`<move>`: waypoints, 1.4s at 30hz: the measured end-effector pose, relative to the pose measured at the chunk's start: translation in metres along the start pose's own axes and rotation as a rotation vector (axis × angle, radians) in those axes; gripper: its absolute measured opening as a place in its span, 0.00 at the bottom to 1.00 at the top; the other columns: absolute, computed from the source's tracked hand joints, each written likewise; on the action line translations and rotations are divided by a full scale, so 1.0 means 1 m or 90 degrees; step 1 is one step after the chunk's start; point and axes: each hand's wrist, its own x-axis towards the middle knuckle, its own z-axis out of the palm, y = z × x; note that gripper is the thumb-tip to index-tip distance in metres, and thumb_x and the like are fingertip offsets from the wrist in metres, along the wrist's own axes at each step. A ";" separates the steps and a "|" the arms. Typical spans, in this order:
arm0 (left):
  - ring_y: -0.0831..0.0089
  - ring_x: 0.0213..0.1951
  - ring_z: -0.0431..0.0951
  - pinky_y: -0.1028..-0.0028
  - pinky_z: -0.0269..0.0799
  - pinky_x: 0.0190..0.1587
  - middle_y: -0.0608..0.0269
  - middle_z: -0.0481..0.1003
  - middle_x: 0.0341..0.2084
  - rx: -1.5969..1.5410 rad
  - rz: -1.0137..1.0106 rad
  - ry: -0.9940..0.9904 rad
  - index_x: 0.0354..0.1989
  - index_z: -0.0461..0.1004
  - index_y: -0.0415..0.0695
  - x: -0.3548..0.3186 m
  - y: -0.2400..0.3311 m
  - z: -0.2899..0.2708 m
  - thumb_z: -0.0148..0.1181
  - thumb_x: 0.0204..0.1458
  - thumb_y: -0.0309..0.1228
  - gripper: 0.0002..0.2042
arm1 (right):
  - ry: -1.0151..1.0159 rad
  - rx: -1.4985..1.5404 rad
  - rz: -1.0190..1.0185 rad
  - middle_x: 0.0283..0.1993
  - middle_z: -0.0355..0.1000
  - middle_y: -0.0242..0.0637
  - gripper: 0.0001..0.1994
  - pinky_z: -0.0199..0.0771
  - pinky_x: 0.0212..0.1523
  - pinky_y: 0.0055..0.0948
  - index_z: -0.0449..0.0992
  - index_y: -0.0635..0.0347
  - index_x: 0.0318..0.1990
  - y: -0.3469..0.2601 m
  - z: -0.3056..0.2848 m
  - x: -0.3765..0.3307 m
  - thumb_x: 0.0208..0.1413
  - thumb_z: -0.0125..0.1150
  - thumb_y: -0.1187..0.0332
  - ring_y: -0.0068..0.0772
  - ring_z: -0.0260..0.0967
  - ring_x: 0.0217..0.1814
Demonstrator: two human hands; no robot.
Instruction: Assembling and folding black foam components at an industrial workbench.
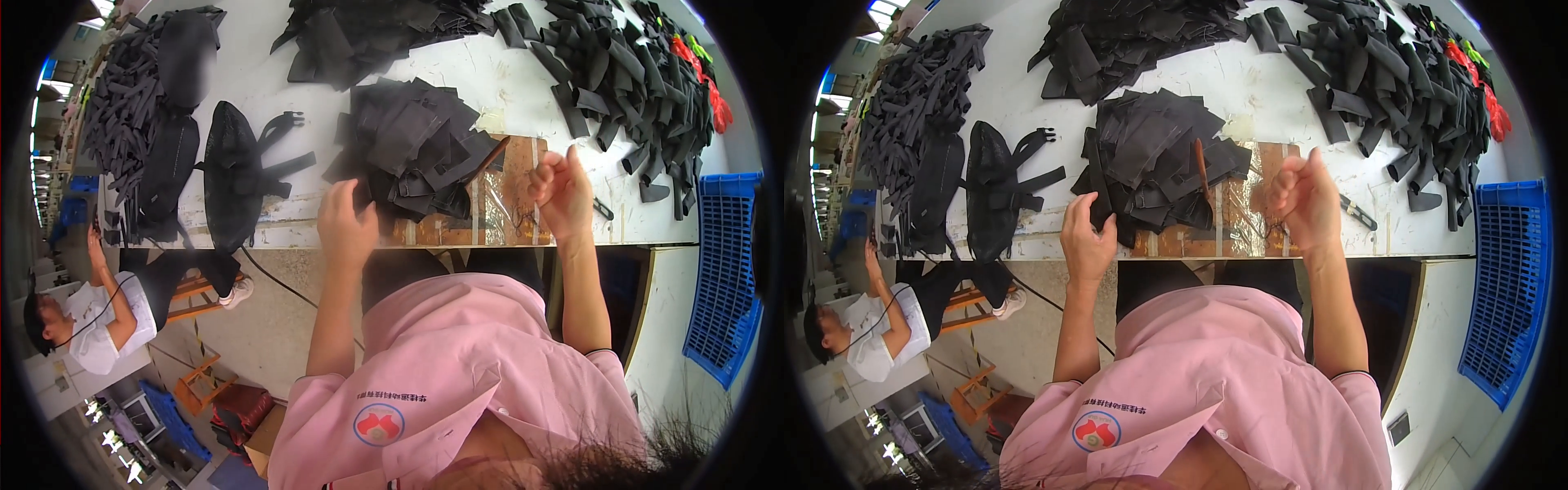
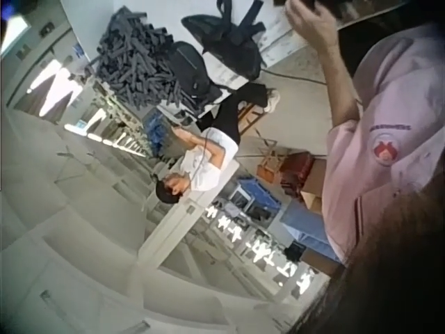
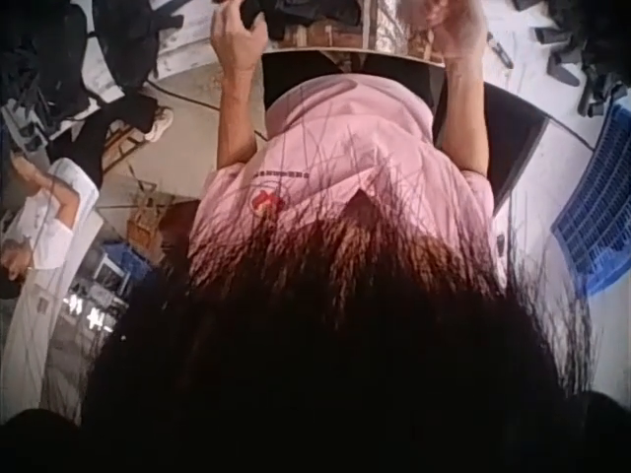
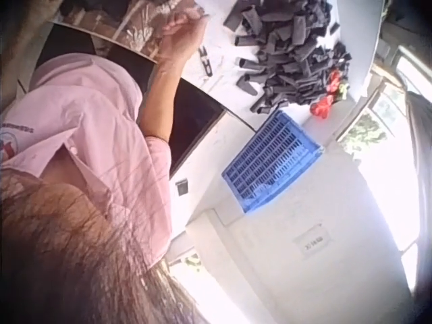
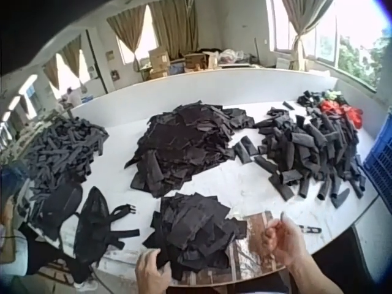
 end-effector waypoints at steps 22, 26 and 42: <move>0.78 0.24 0.73 0.81 0.68 0.30 0.62 0.74 0.22 -0.648 -0.309 -0.080 0.31 0.72 0.35 0.009 0.067 -0.045 0.61 0.50 0.28 0.08 | -0.259 -0.717 -0.254 0.31 0.67 0.40 0.20 0.69 0.30 0.27 0.70 0.68 0.42 0.060 0.126 -0.033 0.46 0.67 0.65 0.31 0.67 0.28; 0.81 0.24 0.71 0.83 0.66 0.28 0.67 0.72 0.21 -0.632 -0.266 -0.097 0.31 0.70 0.37 0.005 0.081 -0.047 0.58 0.51 0.25 0.05 | -0.251 -0.695 -0.275 0.31 0.69 0.40 0.15 0.70 0.28 0.27 0.74 0.68 0.38 0.062 0.126 -0.031 0.45 0.66 0.67 0.32 0.69 0.27; 0.89 0.14 0.61 0.87 0.54 0.15 0.61 0.73 0.24 -0.853 -0.453 -0.089 0.39 0.65 0.36 0.010 0.096 -0.031 0.53 0.43 0.15 0.13 | -0.092 -0.974 -0.567 0.25 0.68 0.36 0.05 0.68 0.22 0.30 0.73 0.64 0.30 0.078 0.110 -0.029 0.45 0.61 0.73 0.31 0.68 0.23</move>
